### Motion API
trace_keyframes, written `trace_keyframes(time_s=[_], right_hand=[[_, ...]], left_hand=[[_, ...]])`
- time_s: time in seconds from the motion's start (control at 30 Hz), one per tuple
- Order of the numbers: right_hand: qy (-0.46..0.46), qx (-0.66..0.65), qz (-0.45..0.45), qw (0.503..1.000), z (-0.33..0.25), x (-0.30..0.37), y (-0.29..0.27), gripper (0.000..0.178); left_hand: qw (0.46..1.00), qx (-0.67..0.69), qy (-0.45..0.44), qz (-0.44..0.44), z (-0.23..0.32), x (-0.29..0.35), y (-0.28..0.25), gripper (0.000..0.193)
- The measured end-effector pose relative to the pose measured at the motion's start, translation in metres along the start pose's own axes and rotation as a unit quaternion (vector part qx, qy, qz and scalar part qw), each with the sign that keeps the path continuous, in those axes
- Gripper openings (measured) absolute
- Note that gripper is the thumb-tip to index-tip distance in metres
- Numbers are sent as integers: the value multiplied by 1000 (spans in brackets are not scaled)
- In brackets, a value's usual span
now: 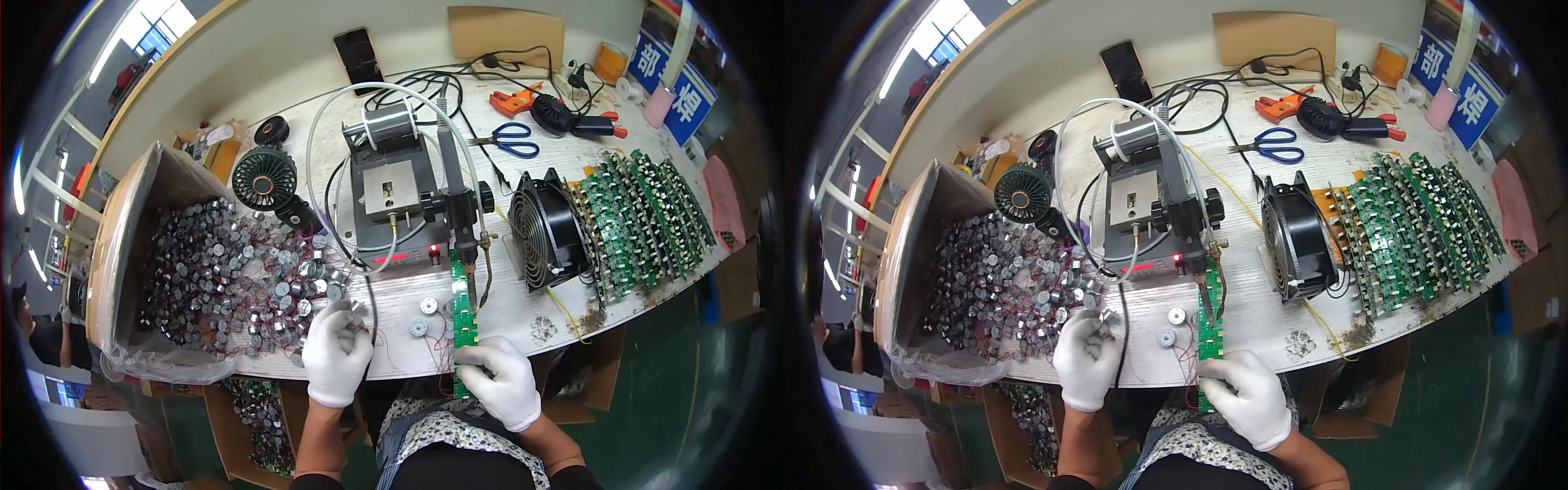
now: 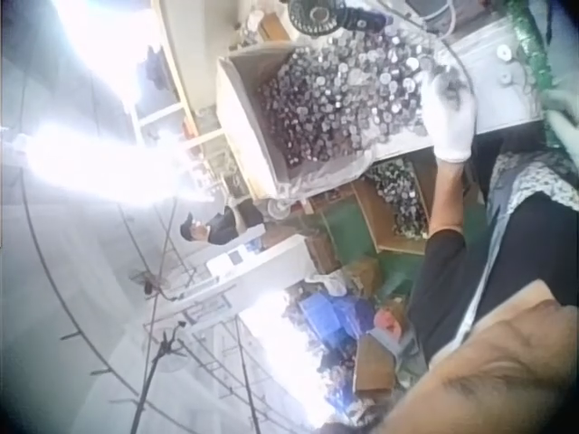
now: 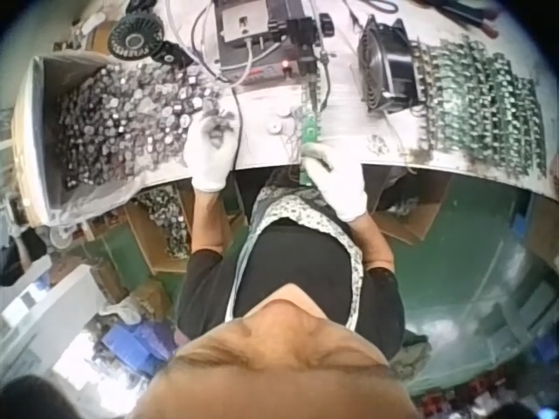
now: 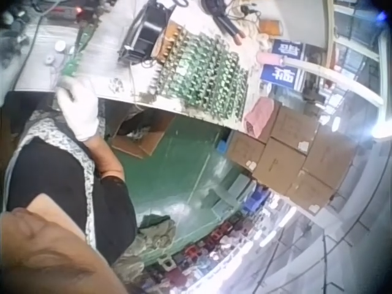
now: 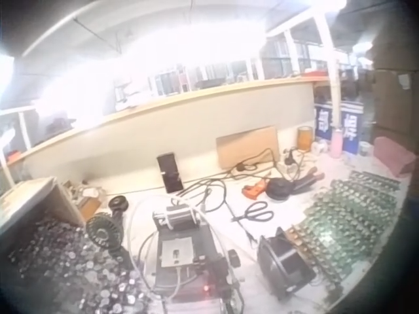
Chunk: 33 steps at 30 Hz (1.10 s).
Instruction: The person attaches small motors to printed circuit boards at an assembly station, using an assembly fixture to hold the boards steady.
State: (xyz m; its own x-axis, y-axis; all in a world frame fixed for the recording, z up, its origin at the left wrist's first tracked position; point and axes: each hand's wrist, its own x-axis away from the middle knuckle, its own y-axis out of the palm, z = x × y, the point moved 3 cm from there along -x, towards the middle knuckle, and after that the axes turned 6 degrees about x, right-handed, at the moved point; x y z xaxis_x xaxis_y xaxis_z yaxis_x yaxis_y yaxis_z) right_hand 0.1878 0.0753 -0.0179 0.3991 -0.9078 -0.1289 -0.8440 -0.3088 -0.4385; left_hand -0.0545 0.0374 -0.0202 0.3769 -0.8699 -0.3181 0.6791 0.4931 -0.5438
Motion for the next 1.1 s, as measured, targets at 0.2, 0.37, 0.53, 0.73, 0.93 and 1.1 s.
trace_keyframes(time_s=[0.2, 0.37, 0.53, 0.73, 0.93, 1.1], right_hand=[[-12, 7, 4, 1000, -1, 0, 2, 22], [10, -11, -3, 1000, 3, 3, 3, 30], [13, -34, 8, 999, 6, 7, 4, 29], [45, -46, 42, 997, 2, 6, 3, 16], [71, -43, 52, 995, -2, 5, 1, 10], [54, -17, 48, 997, -2, 5, 3, 11]], left_hand=[[971, 226, -56, -55, 27, 22, 27, 27], [957, 180, -22, -228, 53, 22, 41, 33], [949, 143, 61, -273, 50, 25, 44, 32], [947, 37, 169, -272, 60, 14, 37, 29], [947, -124, 206, -212, 50, 7, 29, 24], [949, -179, 240, -99, 47, 7, 36, 24]])
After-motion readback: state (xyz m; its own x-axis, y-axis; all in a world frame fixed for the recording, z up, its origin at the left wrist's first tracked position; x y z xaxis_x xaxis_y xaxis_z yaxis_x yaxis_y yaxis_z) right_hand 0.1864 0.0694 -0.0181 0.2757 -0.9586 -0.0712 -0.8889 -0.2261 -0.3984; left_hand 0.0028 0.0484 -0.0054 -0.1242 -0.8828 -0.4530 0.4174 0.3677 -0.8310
